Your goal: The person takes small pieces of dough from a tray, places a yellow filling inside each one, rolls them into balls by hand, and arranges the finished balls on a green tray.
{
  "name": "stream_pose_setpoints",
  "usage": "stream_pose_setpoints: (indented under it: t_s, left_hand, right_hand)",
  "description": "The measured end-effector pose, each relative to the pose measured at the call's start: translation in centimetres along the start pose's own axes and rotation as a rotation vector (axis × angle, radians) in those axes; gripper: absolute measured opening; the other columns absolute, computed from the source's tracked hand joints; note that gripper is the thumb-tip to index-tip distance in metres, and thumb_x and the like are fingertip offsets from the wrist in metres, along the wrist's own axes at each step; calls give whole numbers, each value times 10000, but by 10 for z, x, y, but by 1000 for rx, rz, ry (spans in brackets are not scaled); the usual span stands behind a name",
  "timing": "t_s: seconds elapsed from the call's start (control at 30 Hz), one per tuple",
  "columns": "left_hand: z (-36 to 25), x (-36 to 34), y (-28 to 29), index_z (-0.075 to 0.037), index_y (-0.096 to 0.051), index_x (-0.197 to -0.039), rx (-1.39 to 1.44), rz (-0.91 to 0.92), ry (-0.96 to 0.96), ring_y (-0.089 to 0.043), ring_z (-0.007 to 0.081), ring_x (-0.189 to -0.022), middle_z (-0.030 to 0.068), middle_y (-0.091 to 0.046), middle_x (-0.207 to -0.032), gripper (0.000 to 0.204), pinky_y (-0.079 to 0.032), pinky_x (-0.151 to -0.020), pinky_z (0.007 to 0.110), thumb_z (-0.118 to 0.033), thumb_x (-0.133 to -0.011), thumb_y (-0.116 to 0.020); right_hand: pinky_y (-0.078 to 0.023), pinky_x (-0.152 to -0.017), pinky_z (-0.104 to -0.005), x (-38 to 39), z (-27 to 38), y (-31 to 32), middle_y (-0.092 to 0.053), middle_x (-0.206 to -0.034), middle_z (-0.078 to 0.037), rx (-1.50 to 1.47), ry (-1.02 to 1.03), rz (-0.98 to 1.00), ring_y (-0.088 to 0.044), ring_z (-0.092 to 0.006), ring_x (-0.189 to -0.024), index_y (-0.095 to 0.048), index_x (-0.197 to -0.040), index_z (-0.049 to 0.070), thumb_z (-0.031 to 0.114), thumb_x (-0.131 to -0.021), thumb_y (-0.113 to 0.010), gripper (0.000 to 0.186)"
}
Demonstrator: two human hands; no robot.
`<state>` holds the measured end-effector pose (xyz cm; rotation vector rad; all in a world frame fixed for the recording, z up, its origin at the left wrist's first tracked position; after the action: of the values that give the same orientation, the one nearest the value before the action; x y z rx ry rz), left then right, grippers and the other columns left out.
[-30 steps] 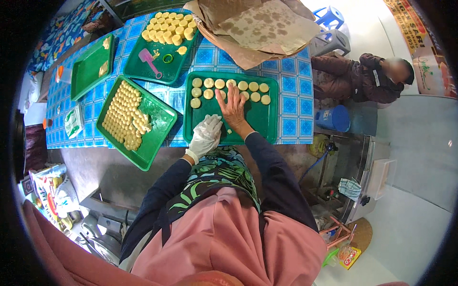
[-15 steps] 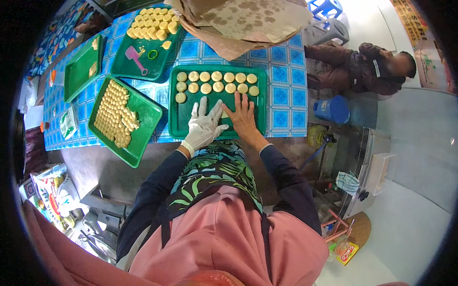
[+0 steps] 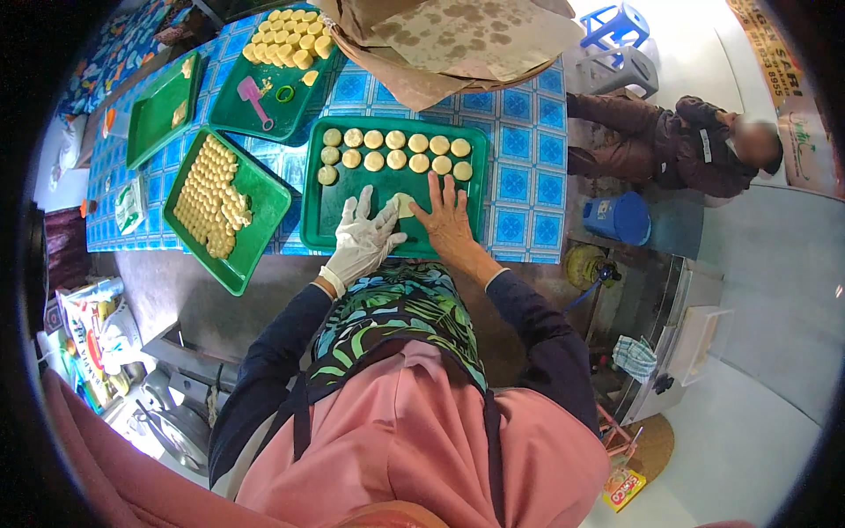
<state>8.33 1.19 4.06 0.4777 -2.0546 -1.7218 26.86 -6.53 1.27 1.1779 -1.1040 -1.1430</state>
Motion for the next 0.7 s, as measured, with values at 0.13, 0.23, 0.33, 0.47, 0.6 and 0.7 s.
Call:
stream_pose_setpoints:
  t_s: [0.13,0.23,0.33,0.47,0.6,0.7]
  left_hand:
    - [-7,-1,3,-112,-474,-1556,-16,-26,46,-260,448,-1533,32,-446,-1618,657,-191,-1236,603,-550,-1087,-337]
    - [-9,-2,4,-116,-491,-1545,40,6,107,-256,448,-1538,37,-442,-1621,646,-181,-1240,608,-546,-1084,-352]
    - [-13,-3,5,-114,-484,-1549,42,-69,130,-238,453,-1546,42,-428,-1630,633,-164,-1242,611,-528,-1081,-380]
    - [-13,1,-1,-90,-549,-1475,12,-187,161,-316,429,-1518,89,-480,-1585,538,-241,-1223,586,-432,-1065,-484]
    - [2,10,-3,-70,-631,-1232,346,-679,148,-652,402,-1140,142,-695,-1230,388,-507,-993,536,-36,-856,-718]
    - [8,20,-8,-78,-631,-1197,438,-869,143,-672,388,-1065,146,-694,-1192,376,-544,-924,507,18,-840,-702]
  right_hand:
    - [-301,-1096,-677,1,0,4,-138,-1673,-320,-29,153,-11,-193,-576,-1504,-622,-1424,216,21,-841,-661,616]
    - [-327,-1066,-649,-9,-4,1,-144,-1670,-304,-63,190,72,-231,-559,-1474,-599,-1455,256,-55,-808,-670,722]
    - [-326,-1067,-646,-26,-9,2,-172,-1663,-308,-35,146,-80,-245,-552,-1473,-591,-1470,273,-63,-833,-639,722]
    - [-298,-1097,-658,-35,-7,1,-179,-1672,-299,16,159,-94,-237,-554,-1490,-620,-1436,257,33,-845,-693,636]
    - [-290,-1100,-663,-38,0,4,-184,-1665,-303,93,233,-82,-225,-562,-1484,-631,-1424,253,18,-862,-668,610]
    - [-311,-1079,-676,-40,0,4,-173,-1667,-301,-113,114,28,-191,-577,-1495,-609,-1444,187,-5,-907,-600,570]
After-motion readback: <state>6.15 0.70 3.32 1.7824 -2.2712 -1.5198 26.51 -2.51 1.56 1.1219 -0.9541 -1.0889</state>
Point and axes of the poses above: each hand's wrist, its own x-axis away from the middle knuckle, its own y-axis out of the back of the hand, z = x × y, the point moved 3 cm from there along -x, towards the middle knuckle
